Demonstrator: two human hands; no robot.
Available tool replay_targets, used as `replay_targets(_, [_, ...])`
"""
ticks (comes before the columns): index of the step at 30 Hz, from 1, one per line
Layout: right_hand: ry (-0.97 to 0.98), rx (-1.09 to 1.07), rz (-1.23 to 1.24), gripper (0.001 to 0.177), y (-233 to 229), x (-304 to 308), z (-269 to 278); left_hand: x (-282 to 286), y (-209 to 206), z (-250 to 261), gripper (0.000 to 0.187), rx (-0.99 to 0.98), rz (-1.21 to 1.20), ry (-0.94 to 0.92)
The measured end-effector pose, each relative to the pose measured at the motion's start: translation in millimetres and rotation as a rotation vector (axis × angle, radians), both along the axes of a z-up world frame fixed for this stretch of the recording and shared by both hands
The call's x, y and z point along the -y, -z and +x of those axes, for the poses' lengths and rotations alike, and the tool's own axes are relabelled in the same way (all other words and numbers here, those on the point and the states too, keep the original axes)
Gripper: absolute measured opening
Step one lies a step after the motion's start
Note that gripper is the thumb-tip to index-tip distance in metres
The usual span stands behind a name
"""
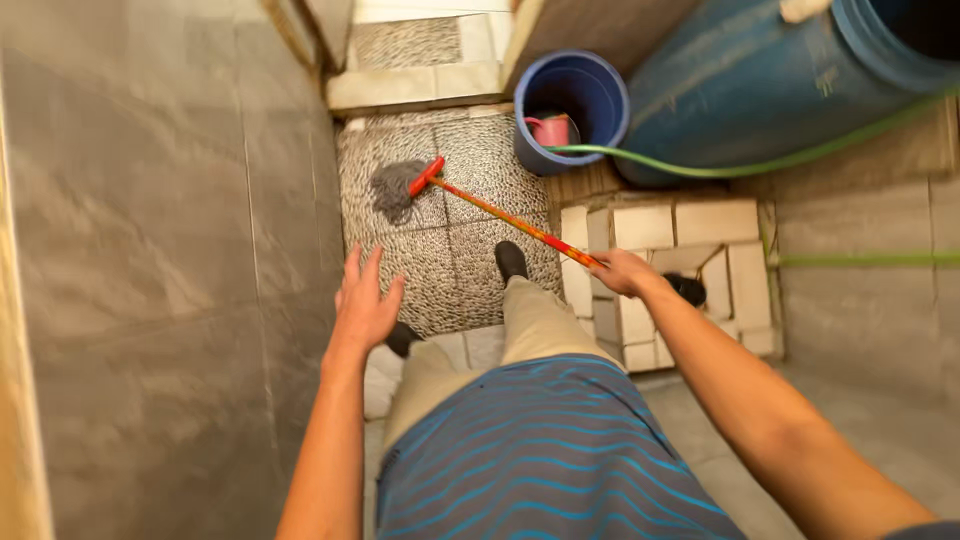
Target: The person mops a tiled floor in a bathroom, navigating around a squat toilet and several large containers using a mop with a red head.
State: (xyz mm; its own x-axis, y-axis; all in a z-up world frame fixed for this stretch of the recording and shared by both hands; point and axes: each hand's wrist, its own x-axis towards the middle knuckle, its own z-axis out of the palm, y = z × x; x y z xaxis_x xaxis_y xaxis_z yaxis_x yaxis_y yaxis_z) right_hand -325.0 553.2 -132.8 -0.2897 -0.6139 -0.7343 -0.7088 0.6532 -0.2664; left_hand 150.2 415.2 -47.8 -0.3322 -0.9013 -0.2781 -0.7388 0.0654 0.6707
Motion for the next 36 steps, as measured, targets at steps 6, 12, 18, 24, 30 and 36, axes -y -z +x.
replay_targets(6, [0.352,0.052,0.16,0.05,-43,-147,62,14,12,13,0.069,0.063,0.114,0.229])
replay_targets(12, [0.705,0.1,0.228,0.051,-46,-218,111,35,11,-40,0.07,0.065,0.095,0.461])
replay_targets(18, [0.679,0.024,0.013,0.043,22,-192,140,58,-2,-91,0.068,0.1,0.055,0.667])
replay_targets(24, [0.72,0.053,-0.114,0.033,98,-95,193,87,8,-117,0.067,0.157,0.016,0.827])
replay_targets(30, [0.841,0.029,-0.003,0.034,60,-31,169,121,9,-139,0.068,0.175,-0.058,1.016])
replay_targets(36, [0.968,0.061,0.095,0.038,26,-72,202,166,17,-176,0.069,0.205,0.015,1.257])
